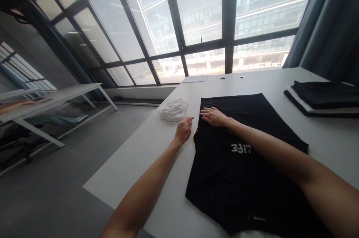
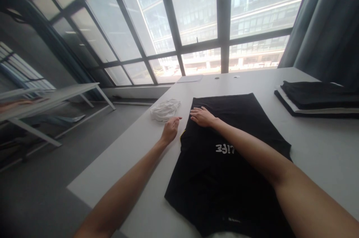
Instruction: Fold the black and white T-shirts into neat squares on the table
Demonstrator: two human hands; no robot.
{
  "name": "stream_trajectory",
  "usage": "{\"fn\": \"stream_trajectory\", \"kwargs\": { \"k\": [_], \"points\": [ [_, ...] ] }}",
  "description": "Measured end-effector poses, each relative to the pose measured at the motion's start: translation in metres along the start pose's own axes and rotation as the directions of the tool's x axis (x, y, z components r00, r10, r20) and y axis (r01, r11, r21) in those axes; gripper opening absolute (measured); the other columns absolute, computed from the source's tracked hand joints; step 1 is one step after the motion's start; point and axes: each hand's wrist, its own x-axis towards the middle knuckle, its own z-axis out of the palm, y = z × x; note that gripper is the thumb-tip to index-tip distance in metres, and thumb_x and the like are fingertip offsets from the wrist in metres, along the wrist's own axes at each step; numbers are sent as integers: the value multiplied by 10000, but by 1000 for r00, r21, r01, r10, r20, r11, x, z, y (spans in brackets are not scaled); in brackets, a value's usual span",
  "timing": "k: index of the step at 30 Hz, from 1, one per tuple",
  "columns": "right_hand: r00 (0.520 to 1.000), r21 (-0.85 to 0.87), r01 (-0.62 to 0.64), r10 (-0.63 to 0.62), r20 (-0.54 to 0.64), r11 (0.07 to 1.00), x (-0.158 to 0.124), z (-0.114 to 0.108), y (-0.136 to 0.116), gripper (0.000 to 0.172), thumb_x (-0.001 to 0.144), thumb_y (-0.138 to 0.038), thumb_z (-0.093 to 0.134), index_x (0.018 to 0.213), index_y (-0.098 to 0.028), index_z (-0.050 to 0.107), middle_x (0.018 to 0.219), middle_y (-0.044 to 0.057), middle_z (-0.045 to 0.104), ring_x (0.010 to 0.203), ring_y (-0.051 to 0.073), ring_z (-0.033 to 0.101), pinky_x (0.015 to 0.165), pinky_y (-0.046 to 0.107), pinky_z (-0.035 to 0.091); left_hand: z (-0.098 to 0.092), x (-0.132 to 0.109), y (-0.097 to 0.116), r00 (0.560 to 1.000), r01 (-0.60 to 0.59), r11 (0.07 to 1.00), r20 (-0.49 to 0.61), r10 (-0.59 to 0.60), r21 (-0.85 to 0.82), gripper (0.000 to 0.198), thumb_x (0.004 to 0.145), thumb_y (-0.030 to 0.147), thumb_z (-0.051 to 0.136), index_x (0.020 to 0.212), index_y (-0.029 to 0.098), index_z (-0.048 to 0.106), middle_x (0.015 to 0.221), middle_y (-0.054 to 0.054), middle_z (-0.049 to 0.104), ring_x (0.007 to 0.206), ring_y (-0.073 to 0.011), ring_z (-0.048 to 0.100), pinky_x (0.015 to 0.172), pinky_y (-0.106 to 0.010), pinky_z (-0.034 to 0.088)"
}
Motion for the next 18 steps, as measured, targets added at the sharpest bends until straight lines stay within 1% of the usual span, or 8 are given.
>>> {"fn": "stream_trajectory", "kwargs": {
  "k": [2,4,7,10,12,14,16,18],
  "points": [
    [996,3,8,-8,89,1000,-2,-1,-5,509,1032,-486,336,1431,-262,561,1561,91,452,1499,319,290,1184,665,136,0,-1,0,1000,-11,1000,7,11,1,378,1043,323,361,1059,161,702,1096,-102,738,1070,-226,676,992,-372,506],
    [996,-4,-16,16,92,1000,-4,-5,-9,541,1031,-498,332,1476,-245,508,1599,108,383,1510,329,259,1177,687,121,-1,-1,1,999,-29,1000,25,29,1,377,1043,315,359,1051,166,705,1102,-96,738,1084,-222,672,1001,-377,504],
    [999,3,-41,42,-35,999,-13,-23,-11,552,1043,-485,301,1519,-246,447,1634,93,308,1528,305,212,1192,653,141,-8,-3,11,994,-83,997,76,83,1,365,1041,301,368,1084,174,707,1144,-89,729,1136,-218,656,1036,-383,492],
    [988,20,-76,78,-130,997,-40,-52,-7,538,1052,-472,277,1512,-262,460,1633,70,316,1526,300,218,1195,626,182,-16,-8,32,968,-157,987,195,157,-11,333,1022,270,415,1184,189,694,1272,-84,690,1247,-216,606,1108,-383,448],
    [979,29,-102,106,-175,994,-71,-70,-3,529,1052,-467,279,1507,-276,467,1626,53,335,1520,299,240,1196,610,208,-16,-17,51,918,-216,976,334,215,-33,354,1018,258,429,1284,209,657,1379,-70,635,1334,-209,544,1159,-381,401],
    [963,30,-151,154,-222,988,-113,-83,1,518,1049,-449,290,1511,-289,461,1611,40,369,1510,294,268,1199,591,234,-11,-30,69,843,-277,960,468,267,-48,401,1033,283,417,1396,235,583,1474,-56,558,1415,-207,457,1198,-404,349],
    [938,21,-228,226,-262,973,-161,-88,1,525,1038,-431,315,1525,-282,446,1592,45,403,1501,295,292,1205,578,252,0,-46,81,785,-326,945,549,288,-30,450,1047,348,412,1480,256,495,1549,-58,468,1479,-225,355,1222,-465,291],
    [903,12,-330,319,-288,944,-211,-85,-1,553,1029,-433,319,1540,-252,428,1591,68,400,1498,298,298,1211,558,273,11,-59,88,761,-352,936,585,281,9,501,1042,423,429,1517,264,442,1592,-73,393,1507,-256,288,1227,-525,246]
  ]
}}
